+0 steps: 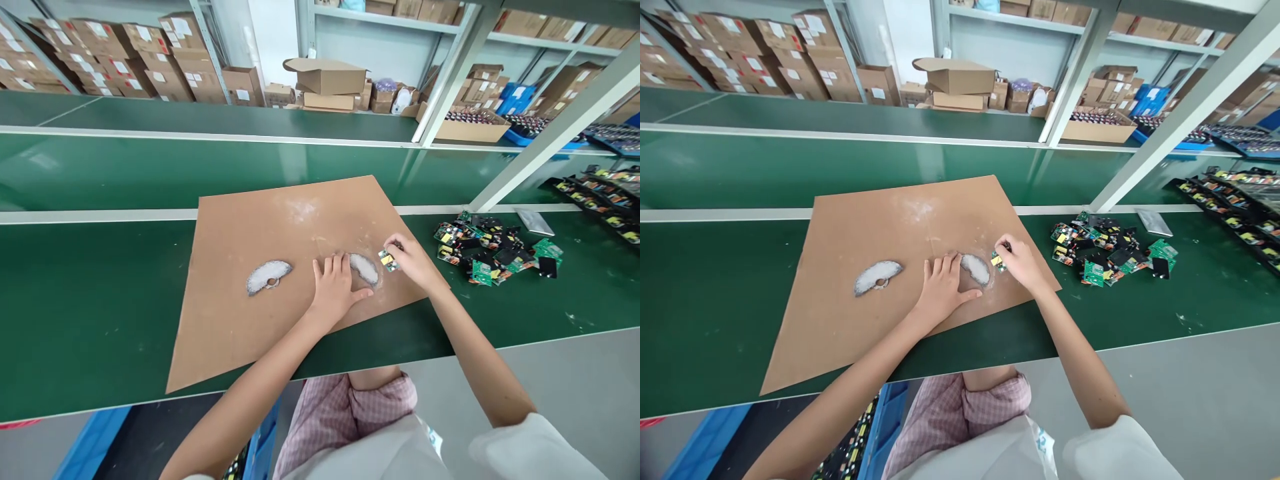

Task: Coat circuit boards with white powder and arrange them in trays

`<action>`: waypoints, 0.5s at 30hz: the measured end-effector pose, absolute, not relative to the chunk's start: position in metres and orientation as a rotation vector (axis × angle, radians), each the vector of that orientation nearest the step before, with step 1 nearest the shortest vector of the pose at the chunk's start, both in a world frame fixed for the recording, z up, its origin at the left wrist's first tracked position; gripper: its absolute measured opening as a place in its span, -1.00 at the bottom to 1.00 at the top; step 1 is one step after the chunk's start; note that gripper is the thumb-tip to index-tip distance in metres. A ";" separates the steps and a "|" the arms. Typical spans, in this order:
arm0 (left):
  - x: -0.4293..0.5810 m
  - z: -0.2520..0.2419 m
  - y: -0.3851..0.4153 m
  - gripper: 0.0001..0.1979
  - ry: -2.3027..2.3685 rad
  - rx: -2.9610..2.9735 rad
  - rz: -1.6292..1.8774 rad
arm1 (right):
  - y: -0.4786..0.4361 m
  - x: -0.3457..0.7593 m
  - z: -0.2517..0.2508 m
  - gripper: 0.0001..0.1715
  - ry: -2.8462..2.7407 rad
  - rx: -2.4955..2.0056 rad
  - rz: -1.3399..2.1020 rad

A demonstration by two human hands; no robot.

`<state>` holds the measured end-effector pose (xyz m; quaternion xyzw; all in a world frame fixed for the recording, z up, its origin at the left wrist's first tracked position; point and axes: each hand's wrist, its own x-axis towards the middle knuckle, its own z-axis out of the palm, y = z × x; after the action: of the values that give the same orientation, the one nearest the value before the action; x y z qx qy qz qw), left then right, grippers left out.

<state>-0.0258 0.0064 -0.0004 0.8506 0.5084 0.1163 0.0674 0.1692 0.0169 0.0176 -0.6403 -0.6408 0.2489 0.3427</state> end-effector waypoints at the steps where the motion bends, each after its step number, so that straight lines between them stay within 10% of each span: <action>1: -0.026 0.000 0.006 -0.22 1.526 2.574 0.345 | 0.020 0.173 0.018 -0.84 -1.709 -1.695 0.617; 15: -0.028 0.014 0.010 -0.48 1.326 2.374 0.561 | 0.011 0.170 0.024 -0.80 -1.568 -1.346 0.867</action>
<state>-0.0280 0.0097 0.0136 0.8408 0.4697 0.1988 0.1813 0.1704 0.0113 0.0240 -0.5409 -0.6298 0.3484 0.4352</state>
